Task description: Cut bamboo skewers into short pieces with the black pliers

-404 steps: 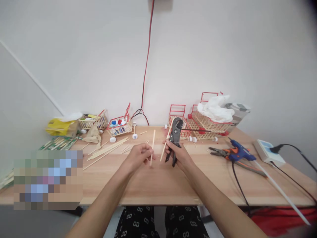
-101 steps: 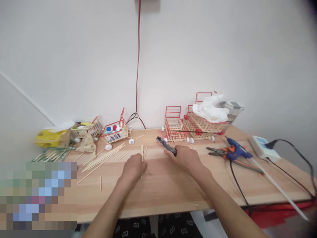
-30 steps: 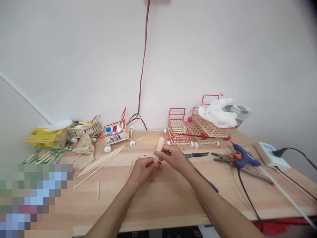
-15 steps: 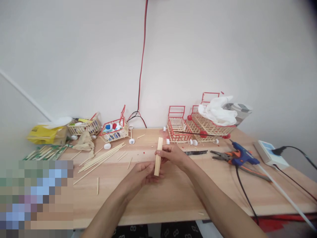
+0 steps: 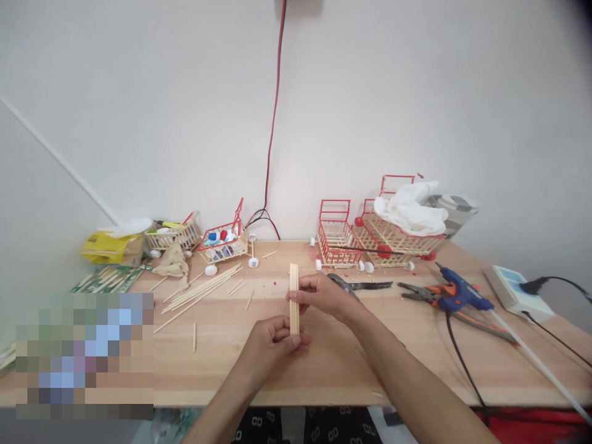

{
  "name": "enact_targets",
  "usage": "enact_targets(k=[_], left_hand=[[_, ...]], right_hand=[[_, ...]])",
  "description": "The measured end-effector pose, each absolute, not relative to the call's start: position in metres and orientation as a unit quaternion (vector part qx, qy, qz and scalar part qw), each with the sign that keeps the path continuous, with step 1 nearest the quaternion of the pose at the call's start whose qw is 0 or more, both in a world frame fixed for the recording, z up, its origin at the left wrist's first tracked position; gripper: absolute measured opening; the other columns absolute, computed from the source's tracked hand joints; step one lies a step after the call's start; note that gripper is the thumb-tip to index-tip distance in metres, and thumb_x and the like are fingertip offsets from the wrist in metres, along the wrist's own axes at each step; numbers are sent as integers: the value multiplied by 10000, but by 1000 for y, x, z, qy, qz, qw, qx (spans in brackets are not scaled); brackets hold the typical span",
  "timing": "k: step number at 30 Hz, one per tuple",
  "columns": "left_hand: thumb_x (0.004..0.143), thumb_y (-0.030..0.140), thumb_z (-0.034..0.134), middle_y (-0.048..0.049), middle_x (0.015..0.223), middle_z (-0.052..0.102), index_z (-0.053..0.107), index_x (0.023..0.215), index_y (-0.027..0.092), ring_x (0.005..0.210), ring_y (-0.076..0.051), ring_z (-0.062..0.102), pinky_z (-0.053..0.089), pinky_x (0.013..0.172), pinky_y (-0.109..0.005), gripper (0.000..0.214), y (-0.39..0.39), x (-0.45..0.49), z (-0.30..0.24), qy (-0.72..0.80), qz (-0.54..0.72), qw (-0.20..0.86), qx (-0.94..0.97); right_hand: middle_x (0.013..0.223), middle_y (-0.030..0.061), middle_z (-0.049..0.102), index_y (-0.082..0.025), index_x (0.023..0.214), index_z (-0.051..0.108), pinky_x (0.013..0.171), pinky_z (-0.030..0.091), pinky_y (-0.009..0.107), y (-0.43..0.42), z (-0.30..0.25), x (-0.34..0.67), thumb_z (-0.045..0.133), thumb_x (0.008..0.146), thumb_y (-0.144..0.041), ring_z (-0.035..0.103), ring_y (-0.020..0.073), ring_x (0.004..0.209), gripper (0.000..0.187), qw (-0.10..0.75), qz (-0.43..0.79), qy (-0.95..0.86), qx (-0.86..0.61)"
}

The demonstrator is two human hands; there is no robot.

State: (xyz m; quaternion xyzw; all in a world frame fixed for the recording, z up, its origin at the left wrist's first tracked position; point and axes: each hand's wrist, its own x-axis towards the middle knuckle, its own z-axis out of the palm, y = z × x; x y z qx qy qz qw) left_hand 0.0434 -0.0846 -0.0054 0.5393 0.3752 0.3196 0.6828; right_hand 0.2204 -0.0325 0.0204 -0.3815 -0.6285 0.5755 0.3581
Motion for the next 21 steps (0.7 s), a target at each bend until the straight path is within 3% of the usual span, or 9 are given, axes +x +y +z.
enact_targets(k=[8,11,16,18,21], left_hand=[[771,420,566,-95,807,715,605,839,134,716,-214,652,478,652,-300,296,-92,51,-1,419,318,620,582],[821,379,488,-64,857,706,643,837,174,792,-210,636,461,698,-290,258,-96,34,10,475,295,465,686],[855,404,422,-95,997,622,558,1052,199,947,-253,565,423,742,-332,314,-98,-42,18,697,235,59,675],[868,400,407,-93,954,594,545,976,194,897,-250,567,413,693,-316,271,-96,-66,14,736,159,6,658],[903,262,336,-82,876,566,514,849,184,821,-221,564,387,682,-303,202,-90,-77,5,724,94,-8,683]], right_hand=[[591,-21,563,-137,678,614,550,483,221,-39,26,218,642,728,-462,568,103,557,330,353,531,-668,-384],[608,-17,556,-134,677,606,554,493,224,-37,27,224,630,741,-458,577,107,567,331,354,517,-671,-397],[624,-9,548,-125,695,610,531,507,223,-34,28,232,616,755,-451,590,112,568,332,341,503,-658,-444],[615,-7,550,-124,684,608,521,512,226,-33,25,230,624,744,-452,587,112,559,334,320,508,-661,-450],[620,-4,563,-125,694,614,528,521,237,-32,18,226,626,733,-464,585,112,554,341,296,518,-662,-454]])
